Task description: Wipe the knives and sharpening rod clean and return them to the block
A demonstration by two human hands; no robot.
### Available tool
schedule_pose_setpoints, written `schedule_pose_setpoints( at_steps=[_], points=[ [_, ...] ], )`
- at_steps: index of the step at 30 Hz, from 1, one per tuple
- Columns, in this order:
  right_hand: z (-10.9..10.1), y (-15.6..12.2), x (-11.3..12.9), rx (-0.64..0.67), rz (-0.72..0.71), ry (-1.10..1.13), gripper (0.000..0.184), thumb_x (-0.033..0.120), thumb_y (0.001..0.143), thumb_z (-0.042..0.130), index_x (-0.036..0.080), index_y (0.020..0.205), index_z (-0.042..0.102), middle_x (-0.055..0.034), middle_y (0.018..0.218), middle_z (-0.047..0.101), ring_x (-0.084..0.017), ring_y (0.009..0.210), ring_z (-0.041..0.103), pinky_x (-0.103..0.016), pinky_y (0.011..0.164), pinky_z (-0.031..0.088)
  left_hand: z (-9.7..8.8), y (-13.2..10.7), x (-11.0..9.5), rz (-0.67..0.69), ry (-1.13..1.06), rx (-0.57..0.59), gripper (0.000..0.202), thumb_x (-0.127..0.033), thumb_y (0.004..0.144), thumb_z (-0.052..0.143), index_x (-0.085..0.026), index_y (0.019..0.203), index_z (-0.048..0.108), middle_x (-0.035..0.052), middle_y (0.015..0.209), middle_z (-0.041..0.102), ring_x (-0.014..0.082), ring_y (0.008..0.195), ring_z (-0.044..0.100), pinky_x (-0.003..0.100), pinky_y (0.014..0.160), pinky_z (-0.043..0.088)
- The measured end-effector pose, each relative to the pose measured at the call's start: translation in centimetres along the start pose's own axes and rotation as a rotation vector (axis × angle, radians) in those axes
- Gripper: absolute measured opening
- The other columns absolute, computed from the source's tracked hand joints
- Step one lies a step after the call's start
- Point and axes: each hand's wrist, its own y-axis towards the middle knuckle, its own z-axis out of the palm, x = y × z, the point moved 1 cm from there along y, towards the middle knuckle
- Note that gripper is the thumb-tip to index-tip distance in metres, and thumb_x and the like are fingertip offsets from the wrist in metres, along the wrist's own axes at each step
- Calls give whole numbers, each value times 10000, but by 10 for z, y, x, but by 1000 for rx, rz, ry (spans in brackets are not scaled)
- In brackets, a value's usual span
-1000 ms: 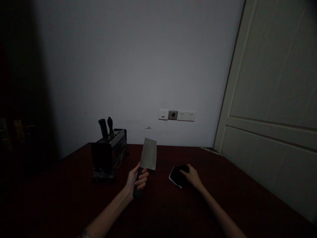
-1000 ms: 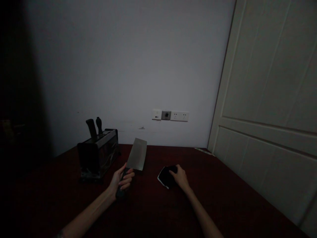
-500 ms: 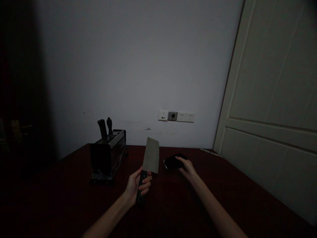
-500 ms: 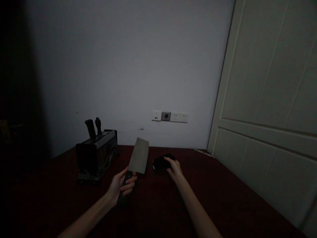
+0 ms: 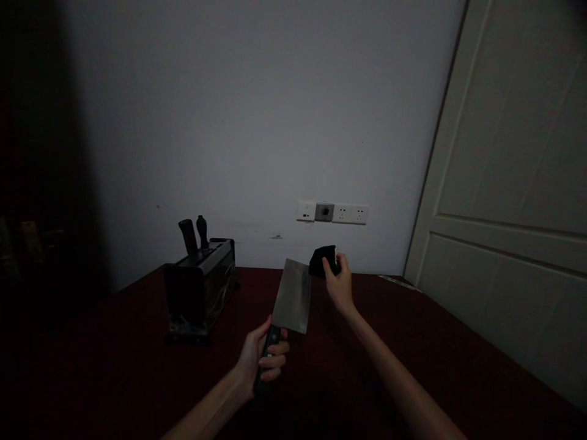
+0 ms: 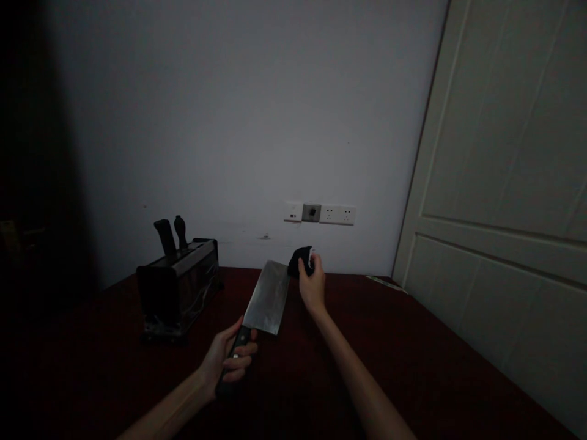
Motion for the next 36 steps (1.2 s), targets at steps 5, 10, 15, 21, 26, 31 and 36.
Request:
schedule_pose_setpoints(
  at_steps=[5, 10, 15, 21, 26, 31, 36],
  points=[
    [10, 1, 6, 393, -400, -271, 425, 116, 745, 448, 171, 1166, 446, -106, 1071, 596, -209, 964, 574, -358, 836, 444, 2, 0, 3, -26, 27, 20, 385, -499, 826, 427, -130, 788, 531, -81, 435, 309, 18, 294, 82, 141, 257, 159],
    [12, -1, 2, 783, -580, -366, 639, -27, 627, 393, 150, 1237, 458, -123, 1348, 417, -196, 1279, 311, -411, 1050, 261, 4, -2, 2, -15, 34, 94, 370, -489, 842, 398, -140, 815, 515, -77, 456, 331, 20, 290, 85, 140, 256, 179],
    [11, -3, 12, 829, -602, -446, 462, 147, 733, 553, 187, 1192, 530, -119, 1365, 392, -241, 1293, 279, -477, 1041, 258, 7, -2, 2, -21, 33, 165, 403, -501, 859, 337, -138, 831, 510, -68, 472, 341, 27, 294, 124, 147, 264, 219],
    [3, -43, 31, 966, -610, -405, 308, 250, 831, 515, 229, 1132, 578, -92, 1310, 471, -219, 1260, 346, -472, 1032, 280, 9, -1, 3, -7, -6, 238, 385, -479, 869, 326, -139, 817, 498, -64, 494, 357, 24, 289, 146, 148, 267, 245],
    [-7, -66, 44, 1133, -619, -373, 505, 105, 825, 459, 256, 1302, 390, -52, 1323, 463, -169, 1264, 339, -430, 1048, 281, 6, -1, 4, -13, -23, 201, 399, -507, 855, 346, -142, 793, 496, -69, 487, 347, 23, 291, 128, 150, 269, 247],
    [-8, -31, 38, 1010, -635, -427, 600, -9, 726, 436, 262, 1262, 448, -47, 1347, 429, -188, 1281, 306, -479, 1045, 266, 13, -2, 8, -17, 28, 230, 404, -498, 878, 276, -167, 740, 460, -67, 473, 334, 29, 279, 130, 147, 267, 239],
    [-10, -50, 48, 947, -642, -432, 505, 120, 739, 525, 187, 1238, 487, -93, 1347, 417, -233, 1279, 308, -501, 1049, 243, 13, -2, 11, -44, 25, 275, 403, -512, 872, 277, -175, 728, 445, -66, 465, 345, 32, 265, 153, 155, 271, 268]
  ],
)
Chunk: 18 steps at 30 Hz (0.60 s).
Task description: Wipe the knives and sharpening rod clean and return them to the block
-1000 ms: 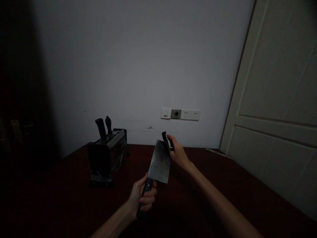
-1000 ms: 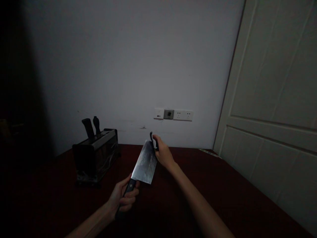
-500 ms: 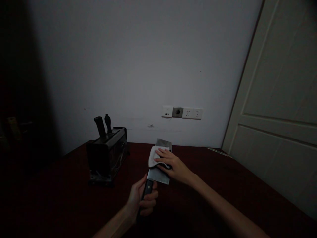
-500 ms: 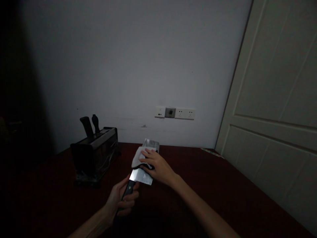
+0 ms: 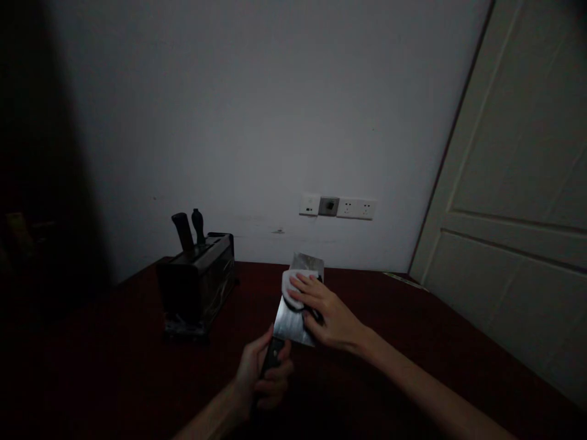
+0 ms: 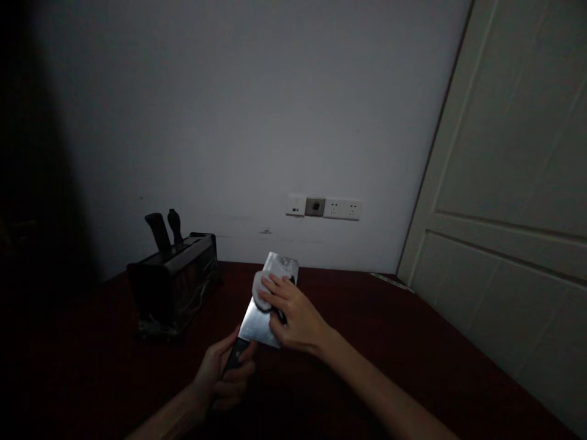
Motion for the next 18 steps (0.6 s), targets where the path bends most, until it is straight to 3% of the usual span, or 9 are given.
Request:
schedule_pose_setpoints(
  at_steps=[3, 5, 9, 11, 15, 18],
  points=[
    [8, -7, 16, 21, -31, 12, 366, 230, 807, 532, 208, 1172, 551, -74, 1281, 501, -223, 1239, 380, -476, 1034, 295, -3, 0, 4, -38, 0, -7, 407, -539, 850, 317, -175, 722, 449, -67, 457, 356, 32, 258, 164, 157, 268, 273],
    [6, -4, 8, -32, -23, 16, 281, 239, 841, 503, 229, 1105, 600, -58, 1220, 559, -205, 1196, 439, -456, 1024, 325, -4, -1, 7, -54, 9, -39, 422, -558, 840, 322, -176, 713, 451, -64, 454, 359, 31, 259, 166, 155, 267, 271],
    [-8, 10, -23, -264, 106, 40, 250, 228, 829, 533, 262, 1059, 625, -50, 1125, 624, -211, 1124, 513, -467, 996, 365, -4, -2, 10, -46, 19, -103, 456, -583, 837, 295, -180, 691, 451, -61, 444, 346, 31, 263, 153, 152, 264, 265],
    [-6, 9, -20, -298, 133, 55, 277, 214, 822, 541, 266, 1086, 609, -48, 1111, 631, -212, 1119, 517, -462, 992, 374, -3, -2, 11, -37, 17, -94, 454, -580, 836, 299, -180, 688, 455, -63, 439, 338, 31, 261, 145, 153, 260, 262],
    [13, -10, 15, -52, -28, 97, 328, 158, 838, 499, 221, 1154, 562, -51, 1182, 588, -186, 1174, 464, -416, 1018, 356, -4, -1, 11, -32, 16, -56, 425, -552, 840, 318, -176, 707, 464, -66, 447, 336, 32, 265, 149, 155, 266, 272],
    [11, -13, 15, -25, -75, 100, 363, 131, 838, 487, 232, 1183, 535, -45, 1196, 579, -172, 1168, 471, -406, 1013, 365, -3, -1, 11, -35, 19, -35, 422, -539, 851, 303, -174, 716, 465, -64, 456, 338, 32, 270, 160, 153, 271, 275]
  ],
)
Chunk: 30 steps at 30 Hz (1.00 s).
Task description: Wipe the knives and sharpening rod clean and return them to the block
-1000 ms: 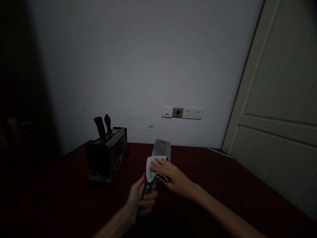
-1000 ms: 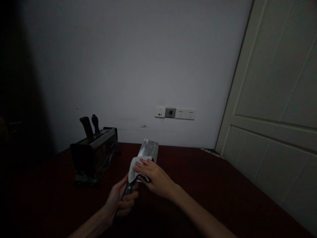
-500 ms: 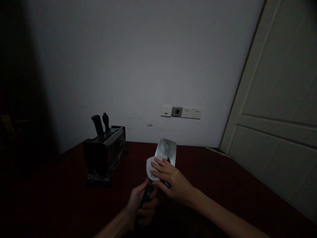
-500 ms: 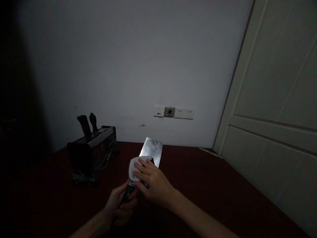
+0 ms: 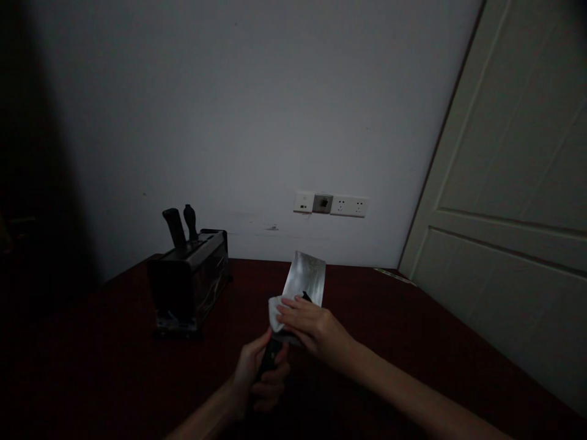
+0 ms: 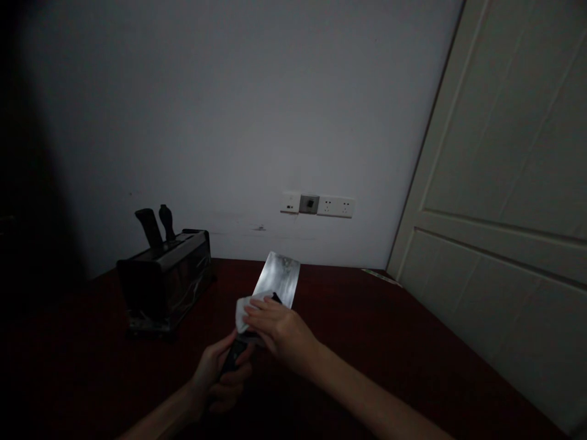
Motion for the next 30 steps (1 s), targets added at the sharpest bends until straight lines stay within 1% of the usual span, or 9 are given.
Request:
schedule_pose_setpoints(
  at_steps=[5, 8, 10, 12, 14, 17, 19, 25, 30],
  points=[
    [-29, 17, -37, -238, 176, -117, 313, 157, 823, 522, 267, 1106, 596, -45, 1124, 625, -210, 1125, 513, -454, 985, 389, 9, -1, 0, 8, -10, 6, 445, -538, 866, 256, -176, 706, 459, -62, 454, 330, 29, 273, 153, 147, 274, 283],
    [-19, 11, -17, -141, 113, -96, 325, 140, 827, 505, 210, 1136, 580, -78, 1171, 593, -204, 1150, 489, -421, 991, 392, 9, 0, 0, 19, -10, 22, 431, -533, 863, 271, -175, 710, 454, -64, 454, 339, 28, 268, 146, 150, 272, 280],
    [-6, 2, 3, 6, 16, -59, 369, 119, 830, 491, 213, 1184, 537, -63, 1220, 559, -188, 1189, 446, -409, 1009, 372, 7, 1, 0, 15, 3, 26, 417, -538, 853, 300, -174, 715, 450, -65, 454, 345, 31, 265, 148, 155, 273, 279],
    [-3, -2, 10, 47, -20, -37, 377, 122, 838, 484, 230, 1198, 521, -47, 1204, 574, -171, 1181, 455, -392, 1016, 367, 7, 1, 0, 7, 18, 19, 409, -545, 842, 321, -176, 712, 442, -66, 451, 344, 36, 265, 150, 157, 275, 271],
    [-11, 3, 0, 2, 16, -41, 372, 130, 836, 494, 251, 1185, 532, -41, 1189, 585, -175, 1158, 481, -399, 1002, 383, 9, 2, 0, 8, 16, 12, 410, -549, 840, 323, -178, 705, 435, -68, 445, 336, 35, 263, 139, 152, 274, 258],
    [-28, 19, -26, -182, 146, -103, 334, 154, 828, 515, 275, 1134, 576, -41, 1160, 602, -207, 1128, 510, -441, 976, 403, 15, 2, 1, 6, 7, 18, 420, -552, 845, 305, -180, 695, 431, -68, 442, 335, 31, 259, 128, 150, 273, 255],
    [-28, 25, -29, -246, 176, -122, 320, 161, 827, 517, 268, 1121, 588, -53, 1149, 608, -220, 1124, 512, -460, 973, 399, 16, 1, 2, 2, 3, 29, 425, -545, 852, 287, -179, 692, 433, -66, 446, 341, 31, 257, 130, 155, 273, 263],
    [1, 19, 5, -72, 33, -55, 338, 145, 848, 484, 215, 1173, 548, -73, 1176, 593, -190, 1161, 479, -412, 1000, 381, 11, 2, 4, 19, 2, 55, 440, -537, 862, 259, -174, 711, 457, -59, 452, 353, 37, 262, 157, 162, 273, 279],
    [-25, 39, -25, -302, 174, -127, 299, 177, 836, 516, 266, 1110, 595, -50, 1140, 616, -212, 1119, 518, -449, 979, 396, 14, 2, 8, -7, 1, 59, 464, -556, 859, 244, -176, 702, 458, -57, 448, 348, 35, 261, 163, 159, 273, 279]
  ],
)
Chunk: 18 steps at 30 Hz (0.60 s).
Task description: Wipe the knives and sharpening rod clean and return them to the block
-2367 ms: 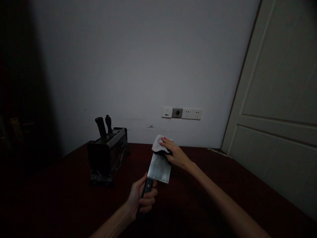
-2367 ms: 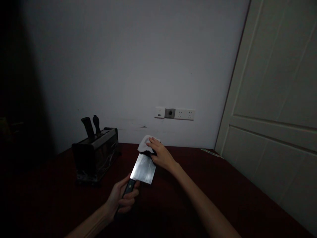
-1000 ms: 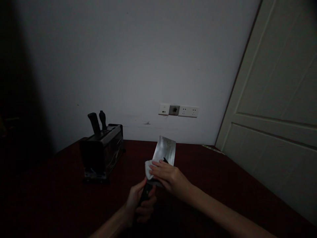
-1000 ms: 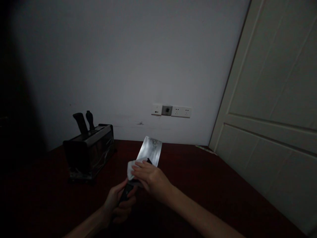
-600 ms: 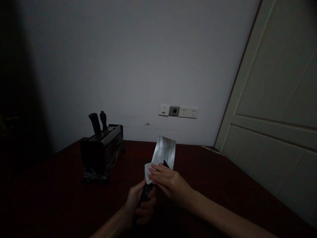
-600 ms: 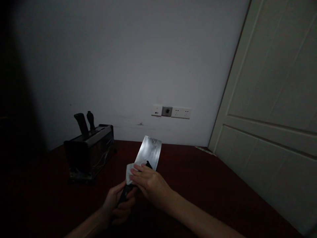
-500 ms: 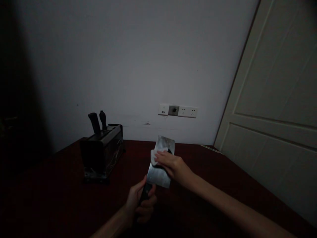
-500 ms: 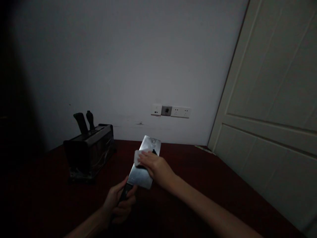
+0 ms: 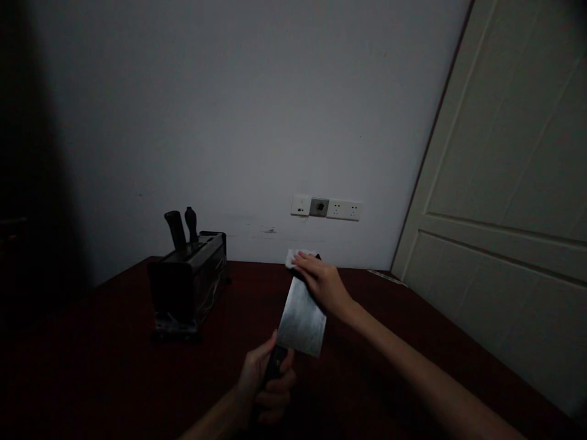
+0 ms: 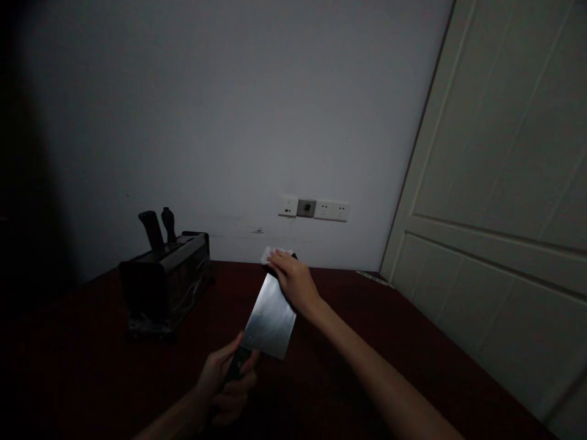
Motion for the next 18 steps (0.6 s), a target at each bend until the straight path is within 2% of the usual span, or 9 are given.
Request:
schedule_pose_setpoints(
  at_steps=[3, 6, 8, 10, 14, 16, 18],
  points=[
    [3, 1, 1, -52, 25, -24, 274, 186, 836, 519, 243, 1088, 611, -62, 1130, 621, -209, 1119, 518, -437, 985, 391, 2, 0, 1, 11, -6, 32, 461, -548, 864, 237, -175, 699, 451, -58, 443, 345, 34, 258, 158, 157, 267, 276],
    [13, -17, 22, 54, -52, 8, 309, 160, 846, 498, 207, 1141, 574, -81, 1175, 589, -193, 1142, 497, -413, 1000, 379, 2, 0, -1, 34, -2, 27, 449, -525, 875, 226, -173, 708, 450, -59, 450, 344, 36, 262, 163, 162, 276, 291],
    [13, -25, 29, 122, -95, 36, 325, 143, 850, 485, 210, 1159, 559, -74, 1182, 585, -184, 1144, 495, -406, 1001, 383, 2, -1, -3, 31, 13, 30, 445, -517, 879, 218, -173, 713, 447, -59, 456, 343, 38, 266, 171, 166, 285, 304],
    [4, -21, 22, 100, -86, 23, 319, 150, 845, 495, 227, 1146, 570, -61, 1167, 596, -187, 1132, 507, -410, 986, 401, 4, -1, -4, 23, 27, 52, 446, -520, 878, 211, -174, 716, 440, -58, 463, 350, 40, 270, 183, 167, 288, 312],
    [-17, -5, -6, -57, -26, -61, 280, 182, 829, 527, 213, 1094, 612, -72, 1113, 630, -207, 1098, 535, -414, 974, 416, 7, -1, -5, 25, 26, 84, 447, -524, 879, 203, -173, 723, 431, -62, 468, 350, 33, 272, 179, 157, 285, 309],
    [-16, -11, -6, -34, -35, -67, 280, 181, 832, 523, 208, 1097, 609, -74, 1120, 625, -202, 1104, 531, -410, 981, 411, 5, -1, -5, 26, 25, 79, 446, -515, 883, 196, -173, 723, 432, -64, 467, 346, 30, 271, 173, 156, 287, 313],
    [-9, -29, 7, 50, -67, -39, 297, 167, 844, 502, 209, 1126, 585, -71, 1154, 605, -187, 1128, 511, -401, 989, 405, 2, -2, -5, 25, 29, 75, 443, -505, 887, 192, -172, 725, 436, -63, 468, 348, 31, 268, 176, 161, 290, 319]
  ],
)
